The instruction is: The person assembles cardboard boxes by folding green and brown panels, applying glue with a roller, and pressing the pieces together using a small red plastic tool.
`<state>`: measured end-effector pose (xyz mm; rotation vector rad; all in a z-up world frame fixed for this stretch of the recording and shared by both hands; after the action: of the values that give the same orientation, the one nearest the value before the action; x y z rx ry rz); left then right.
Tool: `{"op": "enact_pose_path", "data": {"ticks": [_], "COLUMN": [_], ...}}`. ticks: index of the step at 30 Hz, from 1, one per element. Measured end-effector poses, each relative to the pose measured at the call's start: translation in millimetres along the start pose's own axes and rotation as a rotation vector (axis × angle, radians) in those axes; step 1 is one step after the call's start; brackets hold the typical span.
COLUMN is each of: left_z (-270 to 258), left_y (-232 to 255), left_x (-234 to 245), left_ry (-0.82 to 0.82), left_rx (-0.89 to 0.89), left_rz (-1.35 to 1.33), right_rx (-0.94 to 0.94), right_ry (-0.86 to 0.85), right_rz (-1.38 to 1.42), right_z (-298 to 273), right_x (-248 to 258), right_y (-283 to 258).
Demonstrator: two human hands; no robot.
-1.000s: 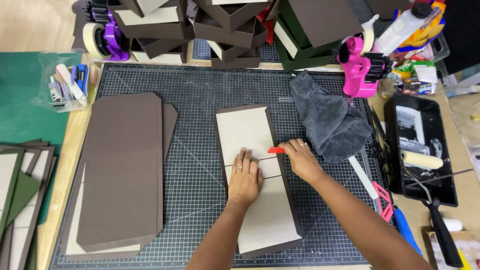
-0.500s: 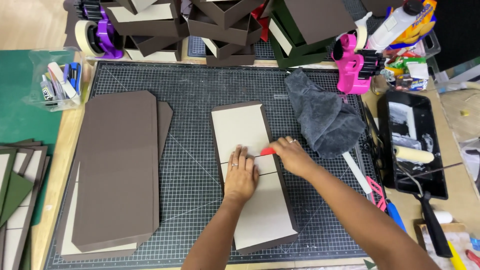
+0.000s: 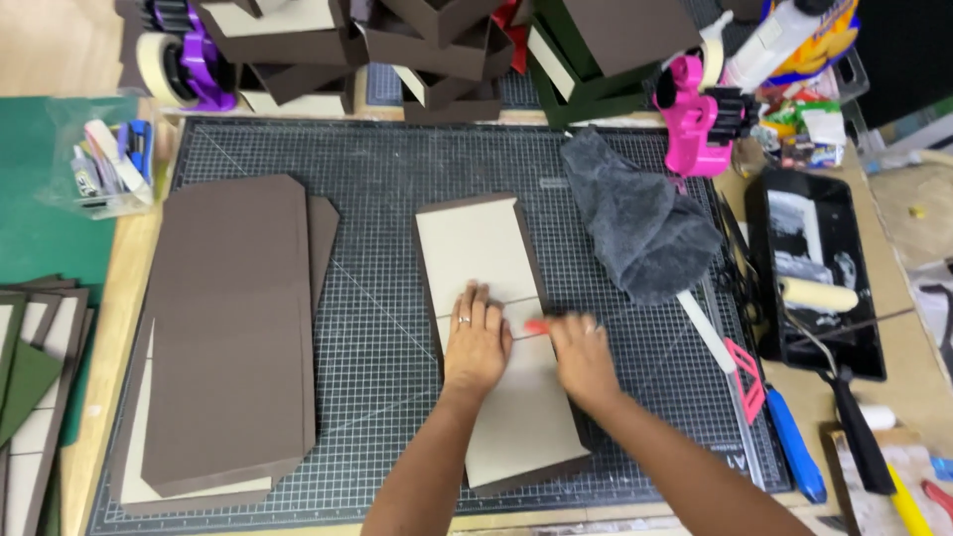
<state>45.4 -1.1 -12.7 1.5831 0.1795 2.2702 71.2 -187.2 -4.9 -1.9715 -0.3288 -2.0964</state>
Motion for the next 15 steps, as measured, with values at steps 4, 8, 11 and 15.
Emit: {"op": "enact_pose_path", "data": {"ticks": [4, 8, 11, 15], "left_z": [-14, -7, -5, -5], "left_y": [6, 5, 6, 5], "left_x": [-3, 3, 7, 5], "left_ry": [-0.007, -0.073, -0.115, -0.116], "left_rx": [-0.019, 0.011, 0.019, 0.034], "left_rz": [0.001, -0.01, -0.014, -0.016], "right_rx": [0.143, 0.273, 0.329, 0.337], "right_ry": [-0.1, -0.13, -0.151, -0.099], "right_rz": [0.081, 0.059, 0.014, 0.031], "right_z": [-8, 0, 3, 4], "right_x": [13, 27, 23, 13], "right_y": [5, 13, 14, 16]}}
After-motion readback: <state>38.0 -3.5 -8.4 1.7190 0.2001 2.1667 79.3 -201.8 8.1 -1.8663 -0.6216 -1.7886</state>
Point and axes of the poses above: each hand's wrist, its own z-axis towards the middle knuckle, its own x-axis out of the back of the hand, y = z × x, the point moved 4 cm from there along z, towards the middle knuckle, and after that the axes turned 7 degrees about -x, right-handed, at the moved point
